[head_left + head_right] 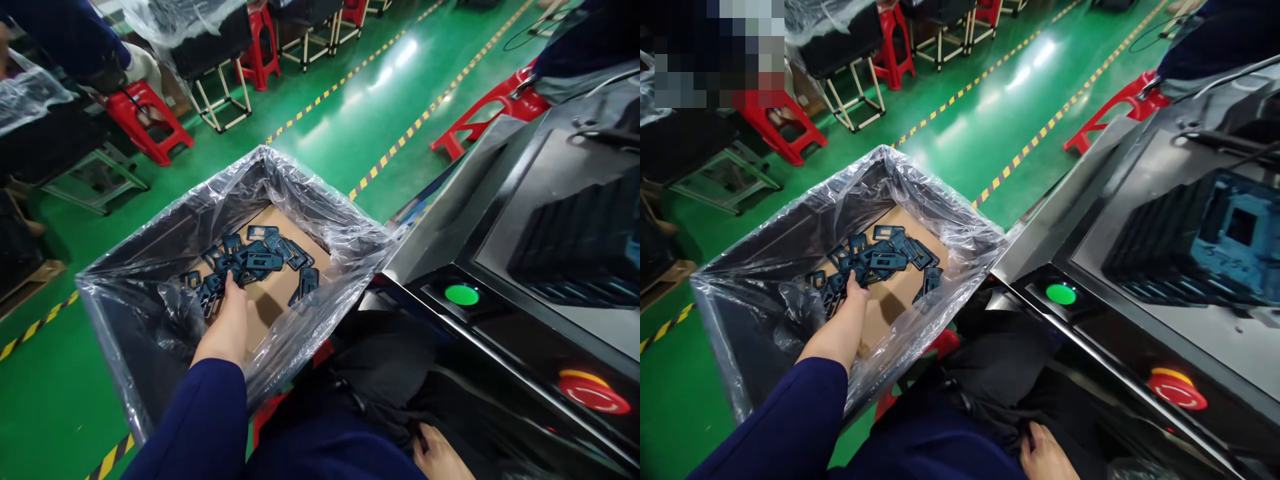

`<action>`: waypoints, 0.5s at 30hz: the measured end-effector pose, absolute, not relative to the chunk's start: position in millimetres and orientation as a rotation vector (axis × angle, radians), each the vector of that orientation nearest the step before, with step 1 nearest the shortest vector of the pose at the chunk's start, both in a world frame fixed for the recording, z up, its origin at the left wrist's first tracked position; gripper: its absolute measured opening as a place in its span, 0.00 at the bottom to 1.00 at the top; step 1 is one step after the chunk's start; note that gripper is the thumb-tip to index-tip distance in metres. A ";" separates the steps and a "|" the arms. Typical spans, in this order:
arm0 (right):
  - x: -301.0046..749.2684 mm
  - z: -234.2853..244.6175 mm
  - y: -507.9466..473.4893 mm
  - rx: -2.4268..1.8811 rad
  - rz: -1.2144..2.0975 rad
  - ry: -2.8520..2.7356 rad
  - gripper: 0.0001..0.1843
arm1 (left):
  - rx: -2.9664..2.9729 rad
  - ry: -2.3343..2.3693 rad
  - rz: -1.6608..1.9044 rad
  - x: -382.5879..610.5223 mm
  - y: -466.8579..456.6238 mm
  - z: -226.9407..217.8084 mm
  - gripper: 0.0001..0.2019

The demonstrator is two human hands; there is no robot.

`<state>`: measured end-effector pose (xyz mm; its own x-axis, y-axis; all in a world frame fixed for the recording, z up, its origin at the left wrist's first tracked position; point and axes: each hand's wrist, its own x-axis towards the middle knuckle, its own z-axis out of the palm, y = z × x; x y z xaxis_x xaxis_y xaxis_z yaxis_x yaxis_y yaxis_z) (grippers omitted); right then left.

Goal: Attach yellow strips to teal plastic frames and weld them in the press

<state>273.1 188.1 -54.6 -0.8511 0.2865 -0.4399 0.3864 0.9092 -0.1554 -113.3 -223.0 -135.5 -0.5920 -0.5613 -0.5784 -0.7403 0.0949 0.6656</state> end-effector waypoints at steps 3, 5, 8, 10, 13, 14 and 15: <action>276.0 -63.0 192.9 0.483 -0.363 2.661 0.14 | -1.522 2.047 1.706 -120.4 -223.9 -141.3 0.19; 277.6 -68.1 196.6 0.449 -0.367 2.667 0.13 | -1.641 1.955 1.798 -124.9 -227.4 -145.0 0.19; 277.6 -71.2 198.9 0.450 -0.320 2.634 0.13 | -1.798 1.817 1.890 -131.9 -238.0 -148.9 0.19; 275.0 -69.1 197.1 0.483 -0.279 2.600 0.13 | -1.881 1.743 1.910 -136.0 -246.0 -150.7 0.18; 266.9 -61.1 191.2 0.519 -0.253 2.536 0.14 | -1.966 1.676 1.889 -137.2 -254.1 -153.0 0.18; 263.6 -58.0 189.0 0.527 -0.251 2.509 0.14 | -1.984 1.661 1.879 -135.3 -255.3 -153.8 0.18; 260.3 -55.2 187.1 0.534 -0.248 2.483 0.14 | -1.996 1.651 1.870 -132.1 -255.8 -154.5 0.19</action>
